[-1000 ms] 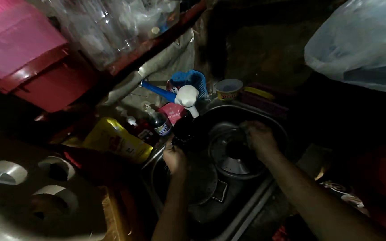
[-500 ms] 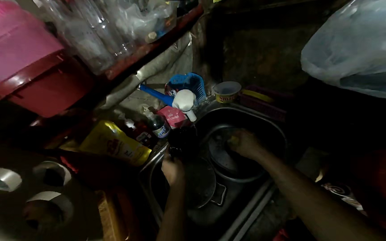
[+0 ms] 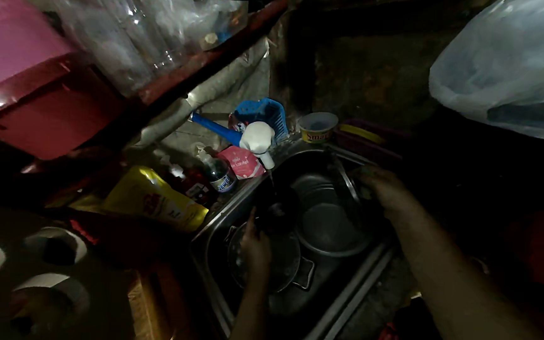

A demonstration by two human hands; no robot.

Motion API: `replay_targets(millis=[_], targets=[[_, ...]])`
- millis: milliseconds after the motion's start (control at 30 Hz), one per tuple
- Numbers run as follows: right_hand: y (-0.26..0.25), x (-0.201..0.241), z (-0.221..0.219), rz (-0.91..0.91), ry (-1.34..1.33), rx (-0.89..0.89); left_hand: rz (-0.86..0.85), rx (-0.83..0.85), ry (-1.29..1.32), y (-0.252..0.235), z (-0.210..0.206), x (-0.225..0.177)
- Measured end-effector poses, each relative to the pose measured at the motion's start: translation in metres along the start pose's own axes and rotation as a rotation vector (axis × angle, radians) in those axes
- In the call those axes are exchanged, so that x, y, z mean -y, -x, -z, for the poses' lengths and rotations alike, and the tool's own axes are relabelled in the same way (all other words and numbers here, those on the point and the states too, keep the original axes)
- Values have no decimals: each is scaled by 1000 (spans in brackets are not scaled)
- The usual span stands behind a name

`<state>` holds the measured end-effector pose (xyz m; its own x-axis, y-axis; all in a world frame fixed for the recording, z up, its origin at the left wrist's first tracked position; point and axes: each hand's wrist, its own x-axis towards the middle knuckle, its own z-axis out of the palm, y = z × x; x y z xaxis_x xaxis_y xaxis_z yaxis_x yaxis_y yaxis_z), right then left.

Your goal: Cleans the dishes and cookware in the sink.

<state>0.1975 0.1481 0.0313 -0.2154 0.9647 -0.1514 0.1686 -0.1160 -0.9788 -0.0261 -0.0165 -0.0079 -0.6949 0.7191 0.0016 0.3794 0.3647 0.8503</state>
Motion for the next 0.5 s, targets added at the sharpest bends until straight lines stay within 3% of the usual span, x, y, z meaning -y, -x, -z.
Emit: replay_targets(millis=[233, 400, 500], targets=[[-1, 4, -11, 47, 0, 18, -26, 197, 91, 8, 6, 12], [1, 15, -16, 31, 26, 51, 8, 246, -212, 6, 19, -10], [-2, 17, -13, 93, 22, 69, 77, 362, -315, 2, 40, -30]])
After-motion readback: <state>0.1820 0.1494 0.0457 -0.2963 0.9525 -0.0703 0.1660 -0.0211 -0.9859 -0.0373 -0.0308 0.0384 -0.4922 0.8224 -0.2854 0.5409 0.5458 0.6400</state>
